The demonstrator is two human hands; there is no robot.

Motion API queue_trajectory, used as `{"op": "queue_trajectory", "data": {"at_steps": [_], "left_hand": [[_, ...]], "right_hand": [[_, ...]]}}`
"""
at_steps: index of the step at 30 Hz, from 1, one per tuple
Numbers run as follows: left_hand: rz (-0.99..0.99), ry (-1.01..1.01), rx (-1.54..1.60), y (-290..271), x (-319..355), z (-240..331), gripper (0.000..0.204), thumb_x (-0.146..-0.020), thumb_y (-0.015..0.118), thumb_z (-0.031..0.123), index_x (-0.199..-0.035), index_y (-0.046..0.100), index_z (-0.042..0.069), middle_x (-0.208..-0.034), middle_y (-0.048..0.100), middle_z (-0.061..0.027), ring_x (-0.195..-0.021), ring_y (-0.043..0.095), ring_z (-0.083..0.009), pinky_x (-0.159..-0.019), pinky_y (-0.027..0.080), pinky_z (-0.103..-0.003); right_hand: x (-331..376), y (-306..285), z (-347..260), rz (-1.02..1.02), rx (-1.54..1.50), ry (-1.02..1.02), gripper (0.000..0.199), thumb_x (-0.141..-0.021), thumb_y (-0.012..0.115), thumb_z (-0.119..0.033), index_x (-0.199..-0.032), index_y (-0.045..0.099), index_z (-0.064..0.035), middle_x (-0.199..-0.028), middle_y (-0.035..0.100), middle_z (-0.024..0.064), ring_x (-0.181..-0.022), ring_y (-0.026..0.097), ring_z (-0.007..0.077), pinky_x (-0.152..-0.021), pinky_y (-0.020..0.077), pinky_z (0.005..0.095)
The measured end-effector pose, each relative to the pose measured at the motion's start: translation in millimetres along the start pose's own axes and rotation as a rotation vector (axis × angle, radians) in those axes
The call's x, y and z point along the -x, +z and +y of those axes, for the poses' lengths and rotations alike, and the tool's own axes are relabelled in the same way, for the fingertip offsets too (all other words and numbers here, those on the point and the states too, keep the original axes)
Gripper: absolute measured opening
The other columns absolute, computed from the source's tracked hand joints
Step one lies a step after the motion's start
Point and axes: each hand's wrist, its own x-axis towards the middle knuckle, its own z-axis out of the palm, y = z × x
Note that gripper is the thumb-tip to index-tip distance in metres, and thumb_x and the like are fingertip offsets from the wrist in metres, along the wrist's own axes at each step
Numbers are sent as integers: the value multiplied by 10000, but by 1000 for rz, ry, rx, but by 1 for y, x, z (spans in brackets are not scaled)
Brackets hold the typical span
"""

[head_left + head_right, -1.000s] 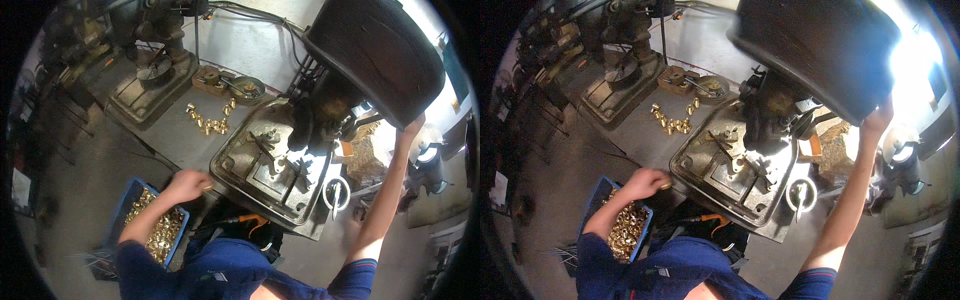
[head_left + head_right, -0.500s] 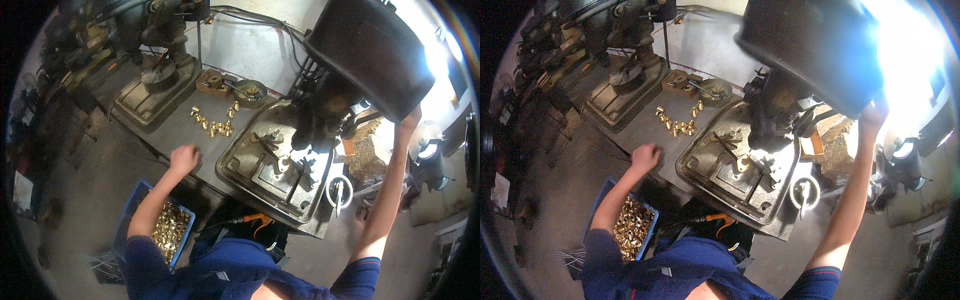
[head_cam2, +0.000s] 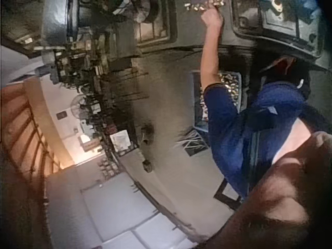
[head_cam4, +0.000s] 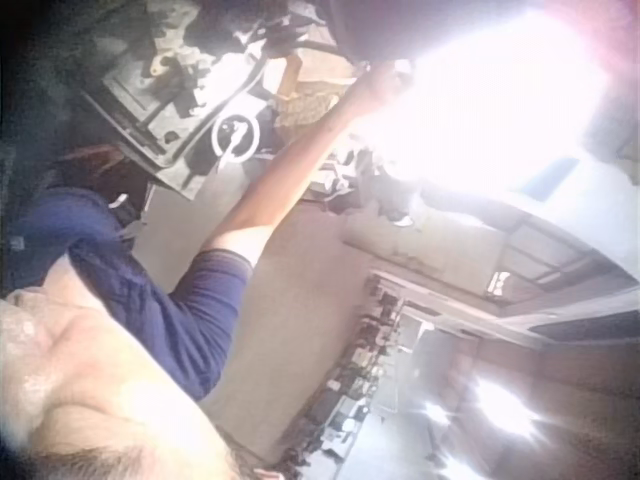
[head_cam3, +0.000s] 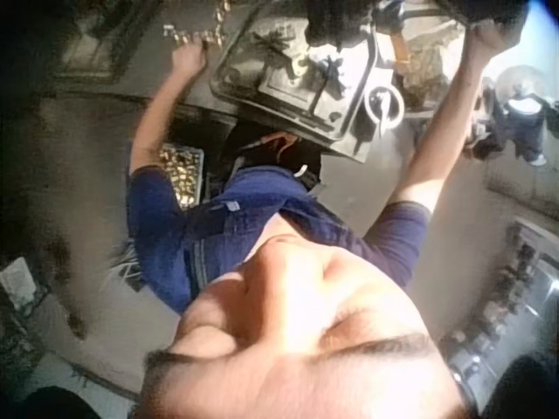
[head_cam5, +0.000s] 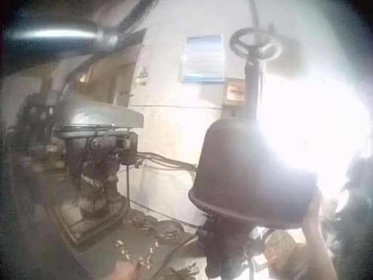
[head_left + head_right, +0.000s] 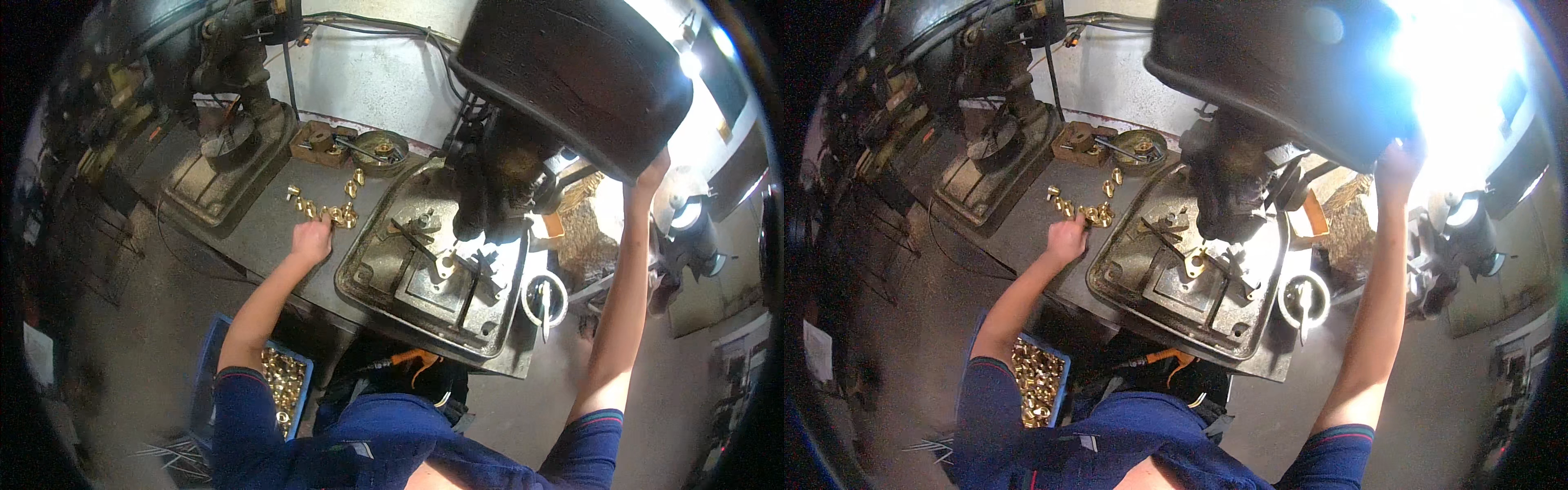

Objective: The person operates a drill press to drill holes into small brass-colored metal parts. They repeatedly pick parts from a blue bin, position them under the drill, lower the spindle to drill, then remove and place the finished parts on the table. The person occasionally uses a deburring tool to clean edges and wipes the work area with a cloth.

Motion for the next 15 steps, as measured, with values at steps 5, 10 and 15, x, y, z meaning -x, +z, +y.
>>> {"op": "queue_trajectory", "data": {"at_steps": [5, 10, 15], "left_hand": [[-37, -137, 294, -9, 0, -11, 308, -735, 600, 55, -1029, 537, -11, -799, 634, -122, -723, 640, -239, -632, 510, -333], [-96, -301, 1577, -79, 33, 34, 381, -718, 692, -2, -1064, 538, -32, -814, 607, -38, -785, 598, -114, -714, 496, -245], [-334, 8, 1728, -117, 63, 104, 351, -717, 691, -52, -1037, 549, -28, -909, 632, -72, -878, 613, -156, -764, 502, -273]], "right_hand": [[1, 3, -21, -52, 31, 161, 455, -770, 580, -53, -1205, 506, 57, -1135, 578, 112, -1021, 542, 183, -874, 422, 303], [95, -32, -72, 42, 354, -32, 659, -642, 521, 22, -1296, 480, -56, -1139, 597, 104, -1005, 578, 210, -837, 488, 312], [214, 28, -173, -856, -58, 403, 912, -550, 701, -89, -1390, 346, -123, -1032, 629, 125, -871, 615, 271, -791, 499, 395]]}}
